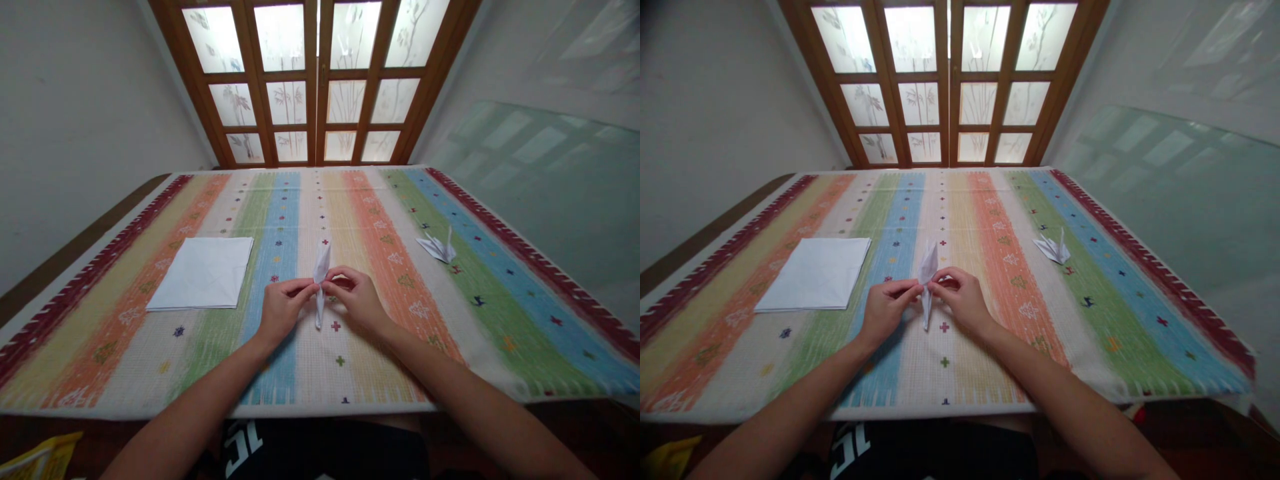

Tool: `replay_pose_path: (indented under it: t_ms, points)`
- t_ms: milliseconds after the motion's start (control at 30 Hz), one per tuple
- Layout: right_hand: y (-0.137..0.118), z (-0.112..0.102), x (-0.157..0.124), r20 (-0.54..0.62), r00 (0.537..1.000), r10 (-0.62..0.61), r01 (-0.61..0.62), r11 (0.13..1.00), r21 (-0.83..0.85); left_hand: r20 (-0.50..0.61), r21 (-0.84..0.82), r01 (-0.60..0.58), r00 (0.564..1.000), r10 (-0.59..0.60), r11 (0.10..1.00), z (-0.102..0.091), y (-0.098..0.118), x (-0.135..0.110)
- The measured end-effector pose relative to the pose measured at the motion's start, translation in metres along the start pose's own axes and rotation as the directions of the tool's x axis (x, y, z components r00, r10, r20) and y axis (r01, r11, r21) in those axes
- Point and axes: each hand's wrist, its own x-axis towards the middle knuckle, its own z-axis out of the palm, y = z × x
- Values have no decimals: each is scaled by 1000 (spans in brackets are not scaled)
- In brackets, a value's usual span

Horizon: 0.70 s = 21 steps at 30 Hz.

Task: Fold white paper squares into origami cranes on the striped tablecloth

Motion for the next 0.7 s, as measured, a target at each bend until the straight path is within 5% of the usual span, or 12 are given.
replay_pose_path:
  t_ms: [367,700]
  points:
    - [-8,-2,-3,21,987,-162,163,979,-120,137,-248,123,986,-91,961,2,-5,7]
    - [-7,1,-4,-5,995,-97,96,992,-78,158,-229,79,987,-43,970,3,-1,6]
